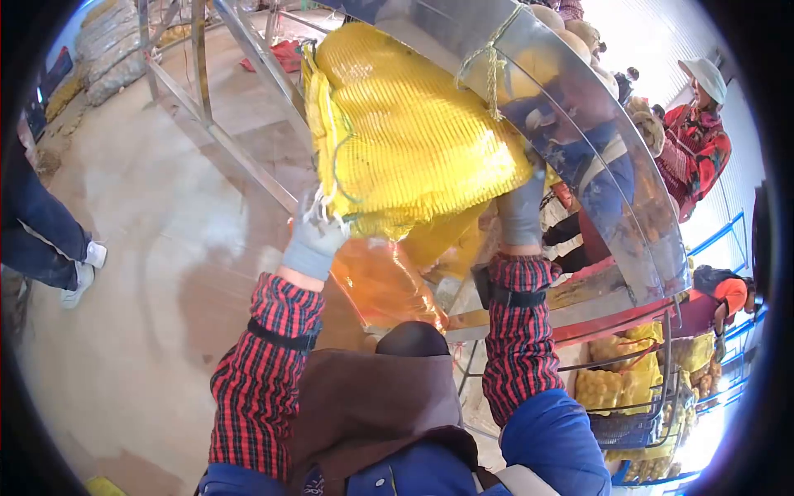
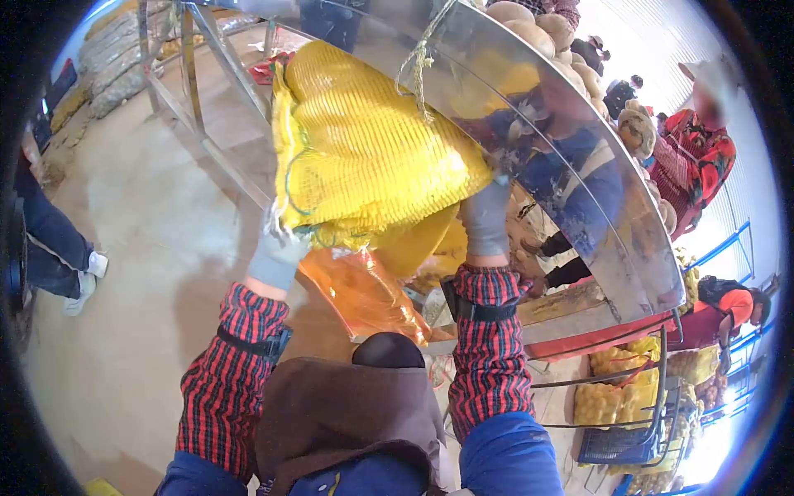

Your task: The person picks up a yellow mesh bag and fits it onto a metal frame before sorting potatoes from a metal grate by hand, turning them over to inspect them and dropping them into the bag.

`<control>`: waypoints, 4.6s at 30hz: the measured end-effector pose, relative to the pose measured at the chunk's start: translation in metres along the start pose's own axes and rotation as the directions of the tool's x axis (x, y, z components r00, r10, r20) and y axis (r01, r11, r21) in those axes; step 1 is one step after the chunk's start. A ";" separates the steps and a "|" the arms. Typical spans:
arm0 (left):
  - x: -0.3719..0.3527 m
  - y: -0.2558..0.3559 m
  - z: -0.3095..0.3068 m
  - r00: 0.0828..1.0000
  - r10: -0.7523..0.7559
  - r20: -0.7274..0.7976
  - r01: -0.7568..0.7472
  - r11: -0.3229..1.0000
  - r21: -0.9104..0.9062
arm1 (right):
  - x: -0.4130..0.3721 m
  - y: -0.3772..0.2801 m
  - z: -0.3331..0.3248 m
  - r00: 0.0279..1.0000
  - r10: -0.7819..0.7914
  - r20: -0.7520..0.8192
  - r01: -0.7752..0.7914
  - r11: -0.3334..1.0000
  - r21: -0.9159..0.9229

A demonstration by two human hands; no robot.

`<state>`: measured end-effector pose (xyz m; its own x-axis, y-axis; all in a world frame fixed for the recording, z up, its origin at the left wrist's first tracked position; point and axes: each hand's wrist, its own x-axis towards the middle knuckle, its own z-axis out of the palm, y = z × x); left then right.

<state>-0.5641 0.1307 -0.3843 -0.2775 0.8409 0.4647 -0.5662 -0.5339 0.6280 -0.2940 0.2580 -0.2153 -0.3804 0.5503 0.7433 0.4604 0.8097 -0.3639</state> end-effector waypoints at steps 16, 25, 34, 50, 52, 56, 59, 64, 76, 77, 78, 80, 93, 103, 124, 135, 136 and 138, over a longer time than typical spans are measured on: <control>0.104 0.099 0.010 0.973 -0.165 0.163 0.229 0.791 -0.567 | -0.012 -0.094 -0.045 0.942 0.334 0.011 -0.304 0.871 -0.386; -0.103 0.033 0.109 0.854 -0.476 -0.211 0.518 0.815 0.260 | 0.010 0.004 -0.011 0.962 0.124 0.243 0.066 0.758 -0.649; 0.004 -0.015 0.175 0.997 0.047 -0.057 0.007 0.702 0.712 | 0.016 -0.111 0.012 0.940 0.280 0.196 -0.198 0.913 -0.358; 0.130 0.072 0.136 0.946 -0.285 -0.152 0.289 0.957 0.000 | -0.066 -0.103 -0.049 0.938 0.131 0.321 -0.165 0.983 0.082; 0.140 0.067 0.120 0.890 -0.293 0.351 0.384 0.895 -0.228 | -0.079 -0.125 -0.061 0.912 0.060 0.406 -0.149 0.970 0.191; 0.152 0.054 0.096 0.655 -0.601 0.457 0.738 0.639 -0.218 | -0.105 -0.122 -0.044 0.895 0.075 0.440 -0.202 0.947 0.249; 0.154 0.034 0.043 0.683 -0.716 0.141 0.718 0.694 0.047 | -0.112 -0.120 -0.023 0.740 -0.008 0.672 -0.331 0.866 0.375; 0.157 0.067 0.063 0.544 -0.813 0.208 0.700 0.576 0.423 | -0.104 -0.148 0.008 0.633 -0.185 0.752 -0.368 0.783 0.502; 0.193 0.176 -0.047 0.701 -0.711 0.052 0.503 0.545 0.671 | -0.067 -0.044 0.101 0.977 0.131 0.168 -0.148 0.985 0.092; 0.195 0.181 -0.060 0.732 -0.681 0.030 0.592 0.656 0.469 | -0.078 -0.042 0.096 0.970 0.105 0.217 -0.142 0.977 0.160; 0.194 0.178 -0.062 0.732 -0.682 0.015 0.597 0.651 0.468 | -0.093 -0.042 0.091 0.960 0.076 0.271 -0.140 0.964 0.225; 0.181 0.173 -0.070 0.848 -0.499 0.181 0.262 0.691 0.674 | -0.118 -0.042 0.090 0.940 0.026 0.340 -0.141 0.938 0.317; 0.153 0.145 -0.007 0.845 -0.515 0.142 0.521 0.854 -0.004 | -0.135 0.010 0.059 0.687 0.685 0.242 -0.725 0.667 0.170; 0.185 0.170 -0.026 0.871 -0.477 0.121 0.454 0.874 0.176 | -0.086 -0.068 0.016 0.720 0.346 0.601 -0.528 -0.289 0.799; 0.130 0.087 0.053 0.583 -0.109 0.805 -0.690 -0.590 0.420 | -0.078 -0.030 0.153 0.834 0.321 0.448 -0.459 0.855 0.241; 0.130 0.066 -0.003 0.618 -0.347 0.706 -0.769 -0.456 0.449 | -0.226 0.300 0.212 0.362 0.750 0.554 -0.432 0.661 -0.613; 0.132 0.069 -0.006 0.633 -0.349 0.691 -0.759 -0.456 0.464 | -0.242 0.295 0.211 0.375 0.704 0.603 -0.319 0.709 -0.629; 0.136 0.071 -0.009 0.694 -0.370 0.618 -0.709 -0.498 0.499 | -0.270 0.292 0.217 0.355 0.642 0.679 -0.141 0.755 -0.640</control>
<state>-0.6489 0.2082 -0.2824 0.4963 0.7261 0.4758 0.8659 -0.3748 -0.3312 -0.2306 0.3896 -0.6443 -0.3841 0.8539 -0.3512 0.9148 0.4034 -0.0199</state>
